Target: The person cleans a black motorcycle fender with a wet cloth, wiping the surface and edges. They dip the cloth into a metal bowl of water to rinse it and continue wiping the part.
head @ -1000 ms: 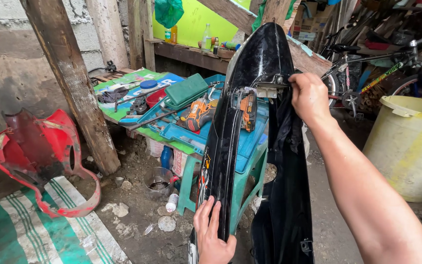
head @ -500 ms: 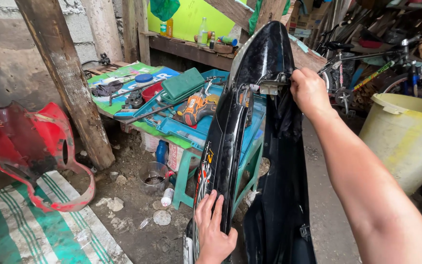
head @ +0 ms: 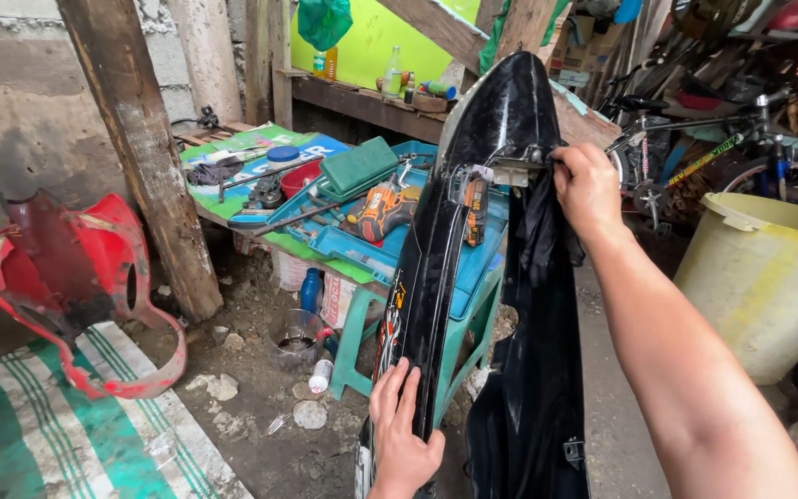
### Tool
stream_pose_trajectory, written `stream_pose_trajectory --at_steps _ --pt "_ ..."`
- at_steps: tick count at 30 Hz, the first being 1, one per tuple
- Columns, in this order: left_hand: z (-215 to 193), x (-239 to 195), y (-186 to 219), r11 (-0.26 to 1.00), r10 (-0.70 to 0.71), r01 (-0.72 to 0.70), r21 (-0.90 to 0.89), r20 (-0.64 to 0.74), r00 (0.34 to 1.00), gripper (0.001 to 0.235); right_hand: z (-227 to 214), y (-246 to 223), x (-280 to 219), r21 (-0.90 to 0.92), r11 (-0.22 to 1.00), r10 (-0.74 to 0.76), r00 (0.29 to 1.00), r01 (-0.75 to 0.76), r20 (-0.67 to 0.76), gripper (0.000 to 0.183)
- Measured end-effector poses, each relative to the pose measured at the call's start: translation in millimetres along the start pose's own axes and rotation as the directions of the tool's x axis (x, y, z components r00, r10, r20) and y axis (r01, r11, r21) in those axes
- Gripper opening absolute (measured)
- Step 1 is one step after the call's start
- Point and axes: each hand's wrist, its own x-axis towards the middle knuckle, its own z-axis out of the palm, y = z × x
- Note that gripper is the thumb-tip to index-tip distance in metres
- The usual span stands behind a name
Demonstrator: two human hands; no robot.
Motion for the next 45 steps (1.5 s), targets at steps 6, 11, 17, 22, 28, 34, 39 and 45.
stream_pose_trajectory --at_steps 6,11,17,22,28,34,39,45 --pt "4 -1 8 0.998 0.061 -0.061 0.006 -0.011 0.998 0.096 0 48 -32 -0.246 0.968 0.096 0.978 -0.049 0.185 0.011" --pt "1 0 1 1.0 0.02 -0.02 0.018 -0.027 0.999 0.098 -22 30 -34 -0.079 0.974 0.217 0.972 -0.21 0.088 0.026" --pt "7 -2 3 0.999 0.023 -0.023 0.025 -0.006 1.0 0.099 11 11 -3 -0.049 0.993 0.105 0.994 -0.106 -0.019 0.025" --pt "10 -2 3 0.999 0.026 -0.025 0.038 -0.027 0.999 0.099 12 -23 19 0.006 0.986 0.169 0.985 -0.169 -0.042 0.021" --pt "9 -3 2 0.999 0.035 -0.034 0.026 -0.039 0.999 0.096 5 -24 51 0.048 0.957 0.287 0.957 -0.285 -0.038 0.017" --pt "7 1 7 0.998 0.061 -0.06 0.023 -0.073 0.995 0.096 1 -44 52 0.04 0.999 -0.029 0.989 0.024 0.143 0.019" --pt "13 -4 9 0.998 0.034 -0.034 0.047 -0.002 0.999 0.1 8 -34 37 0.011 0.999 0.042 0.995 -0.043 0.09 0.021" --pt "21 -3 4 0.994 0.063 -0.056 0.089 -0.071 0.996 0.1 23 -61 42 0.071 0.995 0.07 0.994 -0.076 0.084 0.027"
